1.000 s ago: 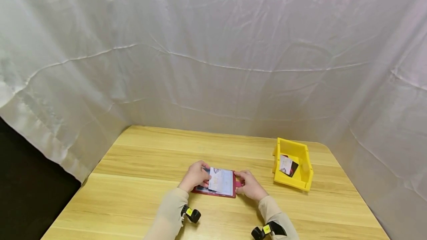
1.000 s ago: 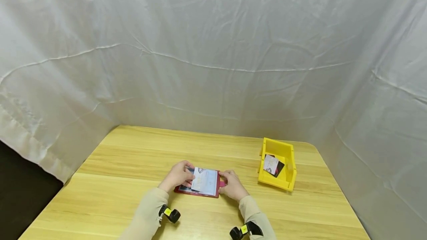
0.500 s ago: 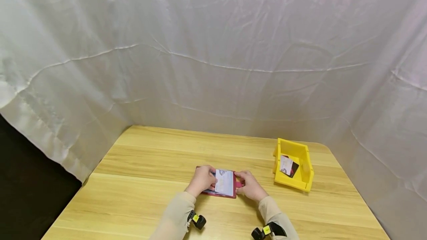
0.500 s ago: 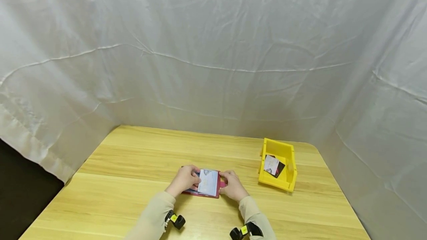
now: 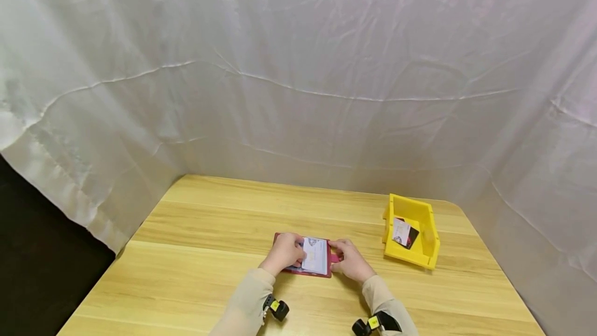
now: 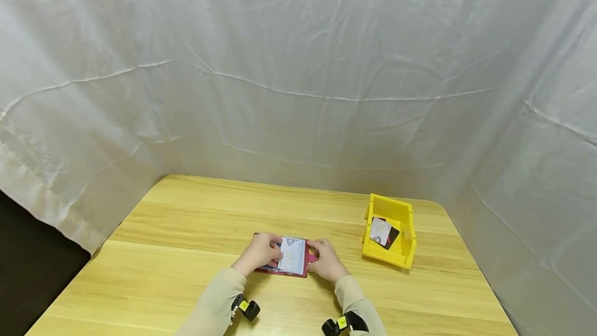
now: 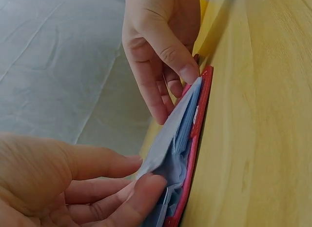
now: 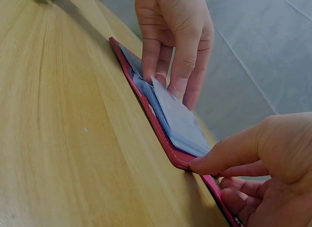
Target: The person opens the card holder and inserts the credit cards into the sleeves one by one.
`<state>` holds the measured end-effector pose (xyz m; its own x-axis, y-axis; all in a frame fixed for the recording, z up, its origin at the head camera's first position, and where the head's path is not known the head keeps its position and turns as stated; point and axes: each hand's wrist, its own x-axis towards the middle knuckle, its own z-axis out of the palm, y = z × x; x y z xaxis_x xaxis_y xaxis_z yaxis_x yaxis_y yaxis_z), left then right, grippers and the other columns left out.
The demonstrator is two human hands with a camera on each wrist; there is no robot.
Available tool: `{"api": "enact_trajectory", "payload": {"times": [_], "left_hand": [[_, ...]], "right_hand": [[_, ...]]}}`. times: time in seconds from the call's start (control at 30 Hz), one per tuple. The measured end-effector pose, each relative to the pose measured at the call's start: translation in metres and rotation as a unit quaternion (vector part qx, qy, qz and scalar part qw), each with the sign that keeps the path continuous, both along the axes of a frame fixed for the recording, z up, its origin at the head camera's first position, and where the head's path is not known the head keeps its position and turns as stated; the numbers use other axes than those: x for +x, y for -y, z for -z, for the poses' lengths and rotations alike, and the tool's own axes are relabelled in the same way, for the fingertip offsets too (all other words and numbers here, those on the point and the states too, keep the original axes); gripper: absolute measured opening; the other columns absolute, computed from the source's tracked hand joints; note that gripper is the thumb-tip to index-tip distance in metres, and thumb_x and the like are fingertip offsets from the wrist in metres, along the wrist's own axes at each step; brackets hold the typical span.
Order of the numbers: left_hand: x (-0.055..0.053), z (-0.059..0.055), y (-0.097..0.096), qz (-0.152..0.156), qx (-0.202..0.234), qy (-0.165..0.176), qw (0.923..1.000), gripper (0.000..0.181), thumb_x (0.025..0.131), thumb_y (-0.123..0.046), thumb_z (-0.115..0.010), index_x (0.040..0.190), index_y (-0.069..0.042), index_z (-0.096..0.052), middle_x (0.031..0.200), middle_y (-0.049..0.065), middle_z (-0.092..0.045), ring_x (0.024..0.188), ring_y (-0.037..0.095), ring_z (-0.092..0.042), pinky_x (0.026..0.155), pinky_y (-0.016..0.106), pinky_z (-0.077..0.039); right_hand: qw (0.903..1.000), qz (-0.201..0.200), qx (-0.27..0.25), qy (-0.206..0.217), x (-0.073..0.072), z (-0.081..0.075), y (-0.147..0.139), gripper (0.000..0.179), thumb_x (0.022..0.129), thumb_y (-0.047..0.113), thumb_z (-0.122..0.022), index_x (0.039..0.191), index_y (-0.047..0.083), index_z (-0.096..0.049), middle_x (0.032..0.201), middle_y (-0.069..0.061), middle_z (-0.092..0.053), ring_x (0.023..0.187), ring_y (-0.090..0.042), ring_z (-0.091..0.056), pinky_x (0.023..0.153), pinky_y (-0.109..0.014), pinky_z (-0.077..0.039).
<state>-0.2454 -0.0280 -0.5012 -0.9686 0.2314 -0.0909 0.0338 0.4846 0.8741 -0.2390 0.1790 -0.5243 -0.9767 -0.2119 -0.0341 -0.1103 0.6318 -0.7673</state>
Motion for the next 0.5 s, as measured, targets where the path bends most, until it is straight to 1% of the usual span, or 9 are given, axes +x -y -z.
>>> {"api": "enact_trajectory", "payload": {"times": [0.07, 0.23, 0.3, 0.33, 0.43, 0.5], "left_hand": [[0.0002, -0.0001, 0.0003, 0.003, -0.006, -0.001, 1.0, 0.038, 0.082, 0.001, -0.07, 0.118, 0.013, -0.062, 0.07, 0.008, -0.062, 0.053, 0.016, -0.062, 0.051, 0.027, -0.058], [0.0014, 0.0007, 0.0009, 0.015, -0.021, -0.01, 0.9996, 0.032, 0.084, -0.007, -0.07, 0.111, 0.011, -0.066, 0.086, 0.017, -0.068, 0.055, 0.015, -0.062, 0.048, 0.023, -0.055], [0.0019, 0.0012, 0.0003, 0.019, -0.039, -0.016, 0.9989, 0.027, 0.087, -0.016, -0.07, 0.101, 0.007, -0.068, 0.086, 0.014, -0.067, 0.053, 0.014, -0.06, 0.046, 0.021, -0.051], [0.0022, 0.0005, -0.0003, 0.021, -0.051, -0.019, 0.9983, 0.028, 0.088, -0.022, -0.069, 0.095, 0.006, -0.068, 0.08, 0.011, -0.065, 0.051, 0.012, -0.057, 0.044, 0.02, -0.048], [0.0029, -0.0007, -0.0038, 0.018, -0.084, -0.025, 0.996, 0.036, 0.089, -0.038, -0.068, 0.079, -0.003, -0.063, 0.068, 0.001, -0.055, 0.05, 0.009, -0.049, 0.043, 0.02, -0.039], [0.0041, -0.0022, -0.0076, 0.015, -0.1, -0.032, 0.9943, 0.04, 0.086, -0.044, -0.069, 0.074, -0.007, -0.059, 0.064, -0.001, -0.051, 0.051, 0.01, -0.046, 0.044, 0.021, -0.037]], "right_hand": [[1.0, 0.001, -0.001, 0.002, 0.0005, 0.0004, 0.0001, 0.067, 0.066, -0.008, -0.077, 0.13, -0.007, -0.056, 0.129, -0.023, -0.052, 0.107, -0.032, -0.056, 0.097, -0.052, -0.048], [1.0, -0.002, 0.002, -0.001, 0.0012, 0.0008, 0.0003, 0.068, 0.065, -0.008, -0.076, 0.13, -0.007, -0.056, 0.128, -0.022, -0.052, 0.107, -0.032, -0.057, 0.097, -0.051, -0.048], [1.0, -0.003, 0.001, -0.002, 0.001, 0.0012, 0.0001, 0.068, 0.065, -0.008, -0.076, 0.13, -0.007, -0.056, 0.128, -0.023, -0.052, 0.106, -0.032, -0.057, 0.096, -0.051, -0.049], [1.0, -0.004, 0.0, -0.003, 0.0008, 0.0013, 0.0, 0.068, 0.065, -0.008, -0.076, 0.13, -0.008, -0.056, 0.128, -0.023, -0.052, 0.106, -0.032, -0.057, 0.095, -0.05, -0.049], [1.0, -0.003, -0.001, -0.003, 0.0006, 0.0019, -0.0001, 0.069, 0.065, -0.009, -0.076, 0.13, -0.008, -0.056, 0.127, -0.023, -0.052, 0.105, -0.031, -0.056, 0.094, -0.05, -0.05], [1.0, -0.002, -0.002, 0.0, 0.0007, 0.002, 0.0001, 0.069, 0.065, -0.008, -0.076, 0.131, -0.007, -0.056, 0.127, -0.022, -0.052, 0.105, -0.031, -0.056, 0.093, -0.05, -0.05]]}}
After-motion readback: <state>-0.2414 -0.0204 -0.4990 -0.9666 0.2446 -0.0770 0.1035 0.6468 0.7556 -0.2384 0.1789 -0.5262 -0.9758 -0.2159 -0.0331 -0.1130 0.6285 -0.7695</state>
